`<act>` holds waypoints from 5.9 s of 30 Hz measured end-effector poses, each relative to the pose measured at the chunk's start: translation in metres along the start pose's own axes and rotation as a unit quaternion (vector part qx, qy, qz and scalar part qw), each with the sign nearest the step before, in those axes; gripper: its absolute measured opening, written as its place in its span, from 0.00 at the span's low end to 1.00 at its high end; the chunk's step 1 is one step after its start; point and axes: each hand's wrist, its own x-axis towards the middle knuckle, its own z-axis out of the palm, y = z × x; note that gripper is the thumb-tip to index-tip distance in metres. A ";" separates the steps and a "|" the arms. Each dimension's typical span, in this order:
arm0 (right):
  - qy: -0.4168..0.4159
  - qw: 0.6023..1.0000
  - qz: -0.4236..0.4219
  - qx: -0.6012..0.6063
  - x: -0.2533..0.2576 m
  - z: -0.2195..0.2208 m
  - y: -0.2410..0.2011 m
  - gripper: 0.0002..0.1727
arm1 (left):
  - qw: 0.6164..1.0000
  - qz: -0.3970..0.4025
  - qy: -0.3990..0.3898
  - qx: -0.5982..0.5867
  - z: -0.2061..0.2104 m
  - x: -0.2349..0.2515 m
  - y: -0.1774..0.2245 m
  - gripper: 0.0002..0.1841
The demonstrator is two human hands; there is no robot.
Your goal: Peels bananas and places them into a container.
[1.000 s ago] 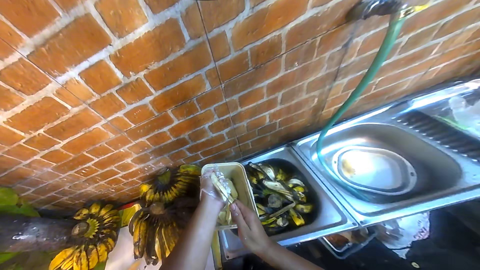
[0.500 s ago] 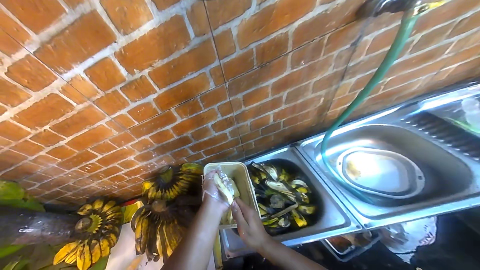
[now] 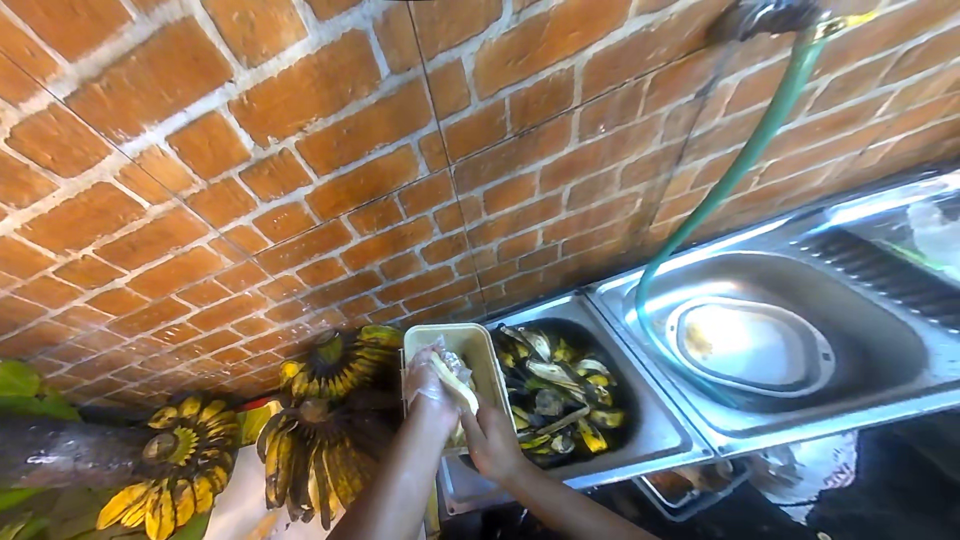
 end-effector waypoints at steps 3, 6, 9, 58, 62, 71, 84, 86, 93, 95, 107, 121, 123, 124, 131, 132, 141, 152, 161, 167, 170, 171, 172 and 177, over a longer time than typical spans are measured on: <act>-0.031 0.998 0.037 -0.031 0.003 -0.005 -0.005 0.26 | 1.000 0.012 0.023 0.006 -0.001 0.002 -0.004 0.10; -0.047 0.994 0.074 -0.060 0.009 -0.002 -0.002 0.29 | 0.999 0.018 0.041 0.008 -0.004 0.008 -0.011 0.09; -0.045 0.994 0.061 -0.076 0.017 0.007 0.012 0.30 | 0.998 0.018 0.060 0.010 -0.006 0.013 -0.017 0.13; -0.358 0.832 0.054 -0.421 0.027 0.224 -0.077 0.27 | 0.953 -0.112 0.105 0.261 -0.384 0.013 -0.031 0.16; -0.401 0.816 0.024 -0.417 0.010 0.207 -0.069 0.26 | 0.941 -0.089 0.099 0.312 -0.391 0.009 -0.026 0.15; -0.526 0.743 0.008 -0.414 -0.035 0.172 -0.031 0.24 | 0.720 -0.058 0.044 0.690 -0.366 0.012 -0.005 0.25; -0.341 0.913 -0.021 -0.221 -0.025 0.160 -0.004 0.29 | 0.608 -0.099 0.028 0.787 -0.358 0.022 0.026 0.29; -0.329 0.923 -0.007 -0.200 -0.025 0.172 -0.009 0.28 | 0.606 -0.110 0.021 0.788 -0.357 0.022 0.031 0.29; -0.335 0.924 0.058 -0.176 -0.016 0.215 -0.008 0.31 | 0.601 -0.118 0.027 0.790 -0.361 0.025 0.033 0.29; -0.332 0.925 0.066 -0.170 -0.011 0.225 -0.006 0.33 | 0.613 -0.113 0.011 0.782 -0.369 0.027 0.035 0.32; -0.401 0.856 0.084 -0.316 0.002 0.268 -0.037 0.37 | 0.660 -0.022 0.017 0.751 -0.376 0.018 0.014 0.30; -0.385 0.860 0.285 -0.176 0.008 0.282 -0.039 0.32 | 0.795 -0.053 0.112 0.594 -0.378 -0.007 0.020 0.25; -0.381 0.861 0.307 -0.139 0.007 0.281 -0.035 0.26 | 0.830 -0.071 0.136 0.537 -0.379 -0.009 0.017 0.24; -0.380 0.861 0.316 -0.124 0.007 0.281 -0.033 0.23 | 0.839 -0.075 0.140 0.521 -0.381 -0.009 0.013 0.23; -0.377 0.868 0.323 -0.023 0.005 0.277 -0.012 0.16 | 0.821 -0.049 0.130 0.554 -0.395 -0.015 0.003 0.22; -0.384 0.869 0.312 -0.032 0.005 0.275 -0.011 0.18 | 0.797 -0.040 0.105 0.593 -0.396 -0.019 0.004 0.22; -0.393 0.860 0.325 0.001 -0.010 0.271 -0.023 0.16 | 0.761 0.020 0.122 0.637 -0.387 -0.023 0.008 0.26; -0.340 0.916 0.210 -0.030 -0.014 0.268 -0.033 0.35 | 0.611 0.069 0.084 0.785 -0.419 -0.021 0.053 0.24; -0.400 0.826 0.033 -0.395 0.016 0.236 -0.048 0.27 | 0.647 0.068 0.235 0.722 -0.429 0.012 0.049 0.24; -0.398 0.854 0.067 -0.329 0.020 0.235 -0.022 0.29 | 0.938 -0.069 0.120 0.318 -0.423 -0.002 -0.006 0.19; -0.397 0.862 0.063 -0.309 0.023 0.233 -0.015 0.30 | 0.994 -0.108 -0.017 0.001 -0.405 -0.010 -0.018 0.18; -0.398 0.862 0.059 -0.308 0.023 0.233 -0.014 0.30 | 0.995 -0.087 -0.036 -0.034 -0.398 -0.008 -0.020 0.18; -0.399 0.861 0.058 -0.310 0.023 0.233 -0.013 0.30 | 0.996 -0.063 -0.042 -0.053 -0.393 -0.002 -0.023 0.18; -0.399 0.859 0.057 -0.316 0.022 0.231 -0.016 0.29 | 0.997 -0.054 0.041 -0.032 -0.389 0.023 -0.023 0.21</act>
